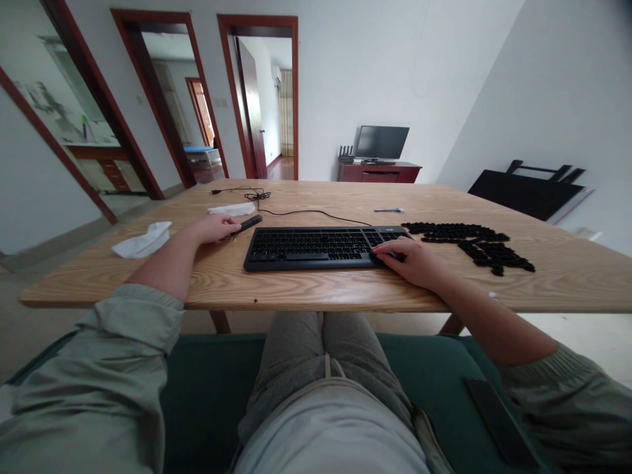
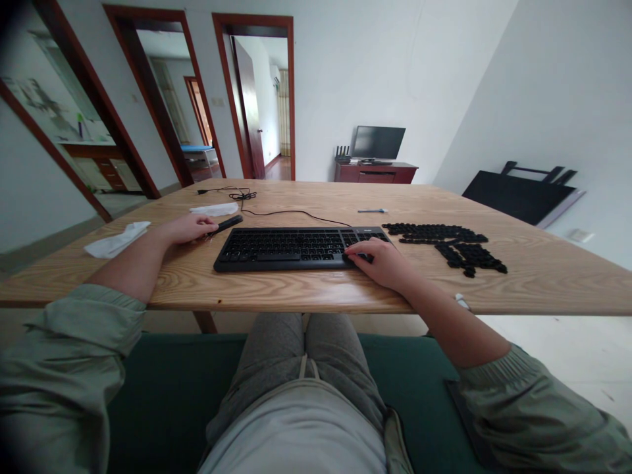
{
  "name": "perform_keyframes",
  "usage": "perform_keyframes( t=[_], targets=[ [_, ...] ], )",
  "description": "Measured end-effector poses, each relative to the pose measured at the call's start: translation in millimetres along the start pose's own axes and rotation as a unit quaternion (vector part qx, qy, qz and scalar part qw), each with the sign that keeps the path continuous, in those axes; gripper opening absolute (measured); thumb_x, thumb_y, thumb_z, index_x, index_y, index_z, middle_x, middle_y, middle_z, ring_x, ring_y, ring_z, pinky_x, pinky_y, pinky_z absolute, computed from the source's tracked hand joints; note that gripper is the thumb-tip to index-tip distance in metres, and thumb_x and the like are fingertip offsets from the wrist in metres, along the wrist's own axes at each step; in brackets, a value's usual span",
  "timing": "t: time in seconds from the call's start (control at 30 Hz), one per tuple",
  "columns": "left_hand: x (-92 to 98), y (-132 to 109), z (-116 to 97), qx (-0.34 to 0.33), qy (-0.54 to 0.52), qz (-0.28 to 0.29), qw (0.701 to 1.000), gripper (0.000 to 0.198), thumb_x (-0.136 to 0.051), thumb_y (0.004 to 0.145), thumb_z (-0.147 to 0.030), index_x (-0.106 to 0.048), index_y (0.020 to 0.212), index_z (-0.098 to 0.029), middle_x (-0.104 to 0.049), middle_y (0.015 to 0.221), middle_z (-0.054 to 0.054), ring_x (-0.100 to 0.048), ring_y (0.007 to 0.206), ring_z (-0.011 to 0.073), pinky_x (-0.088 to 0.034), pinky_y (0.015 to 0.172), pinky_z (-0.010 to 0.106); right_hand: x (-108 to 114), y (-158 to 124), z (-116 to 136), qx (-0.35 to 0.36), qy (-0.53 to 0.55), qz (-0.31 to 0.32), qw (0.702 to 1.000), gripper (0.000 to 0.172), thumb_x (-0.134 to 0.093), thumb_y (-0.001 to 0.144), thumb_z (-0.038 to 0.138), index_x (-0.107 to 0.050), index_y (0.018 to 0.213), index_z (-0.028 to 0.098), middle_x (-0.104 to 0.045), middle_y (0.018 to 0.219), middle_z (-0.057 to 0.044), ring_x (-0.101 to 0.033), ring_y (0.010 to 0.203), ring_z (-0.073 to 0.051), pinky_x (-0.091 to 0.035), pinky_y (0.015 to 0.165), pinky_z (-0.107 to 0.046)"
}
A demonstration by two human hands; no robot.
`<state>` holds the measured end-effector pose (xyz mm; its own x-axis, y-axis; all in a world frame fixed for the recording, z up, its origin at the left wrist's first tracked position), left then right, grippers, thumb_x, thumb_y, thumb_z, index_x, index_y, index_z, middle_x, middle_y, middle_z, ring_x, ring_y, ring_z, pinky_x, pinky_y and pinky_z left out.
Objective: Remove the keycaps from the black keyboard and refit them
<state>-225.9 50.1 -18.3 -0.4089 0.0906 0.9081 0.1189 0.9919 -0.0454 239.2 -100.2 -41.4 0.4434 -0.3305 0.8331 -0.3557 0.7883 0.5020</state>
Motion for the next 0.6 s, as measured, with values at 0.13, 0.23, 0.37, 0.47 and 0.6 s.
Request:
perform_keyframes(
  t=[0.13, 0.23, 0.37, 0.47, 0.6],
  targets=[
    [-0.9, 1, 2, 0.005, -0.006, 0.011, 1.0, 0.042, -0.056, 0.076, -0.056, -0.068, 0.097, -0.022, -0.057, 0.064, 0.001, -0.048, 0.048, 0.0143, -0.031, 0.045, 0.026, -1, -1, -1, 0.003, 0.002, 0.01, 1.0, 0.024, -0.054, 0.093, 0.034, -0.075, 0.103, 0.026, -0.076, 0.106, -0.002, -0.069, 0.098, -0.021, -0.055, 0.092, -0.039],
    [-1.7, 4, 5, 0.0, -0.007, 0.012, 1.0, 0.042, -0.056, 0.076, -0.056, -0.067, 0.095, -0.021, -0.057, 0.065, 0.002, -0.048, 0.048, 0.0145, -0.031, 0.045, 0.026, -1, -1, 0, 0.017, 0.001, 0.004, 1.0, 0.024, -0.054, 0.093, 0.033, -0.076, 0.102, 0.025, -0.076, 0.105, -0.003, -0.069, 0.098, -0.021, -0.054, 0.093, -0.039],
    [-1.8, 8, 9, -0.011, 0.001, 0.003, 1.0, 0.044, -0.057, 0.073, -0.059, -0.068, 0.094, -0.022, -0.058, 0.063, 0.002, -0.049, 0.049, 0.016, -0.031, 0.045, 0.027, 1, -1, 4, 0.06, -0.009, -0.006, 0.998, 0.023, -0.055, 0.093, 0.03, -0.076, 0.099, 0.025, -0.075, 0.106, -0.003, -0.069, 0.099, -0.021, -0.053, 0.095, -0.04],
    [-0.3, 7, 7, -0.022, 0.006, -0.006, 1.0, 0.043, -0.058, 0.071, -0.058, -0.07, 0.09, -0.022, -0.061, 0.065, 0.003, -0.052, 0.053, 0.0173, -0.033, 0.048, 0.027, 2, -1, 8, 0.078, -0.02, -0.01, 0.997, 0.023, -0.054, 0.093, 0.028, -0.076, 0.098, 0.024, -0.075, 0.107, -0.004, -0.069, 0.098, -0.021, -0.054, 0.095, -0.039],
    [1.8, 2, 0, -0.03, 0.01, -0.009, 0.999, 0.043, -0.057, 0.07, -0.058, -0.07, 0.088, -0.021, -0.064, 0.068, 0.004, -0.053, 0.056, 0.0174, -0.035, 0.049, 0.027, 3, -1, 11, 0.081, -0.027, -0.018, 0.996, 0.025, -0.053, 0.091, 0.025, -0.077, 0.098, 0.021, -0.075, 0.106, -0.007, -0.069, 0.098, -0.021, -0.055, 0.094, -0.037]
  ],
)
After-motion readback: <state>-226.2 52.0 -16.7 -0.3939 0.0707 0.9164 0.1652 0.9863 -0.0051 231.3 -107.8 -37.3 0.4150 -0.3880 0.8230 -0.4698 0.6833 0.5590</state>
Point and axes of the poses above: each hand's wrist, its own y-axis towards the middle knuckle, its own x-axis out of the back of the hand, z = x × y, the point moved 3 cm from there along y, towards the middle knuckle
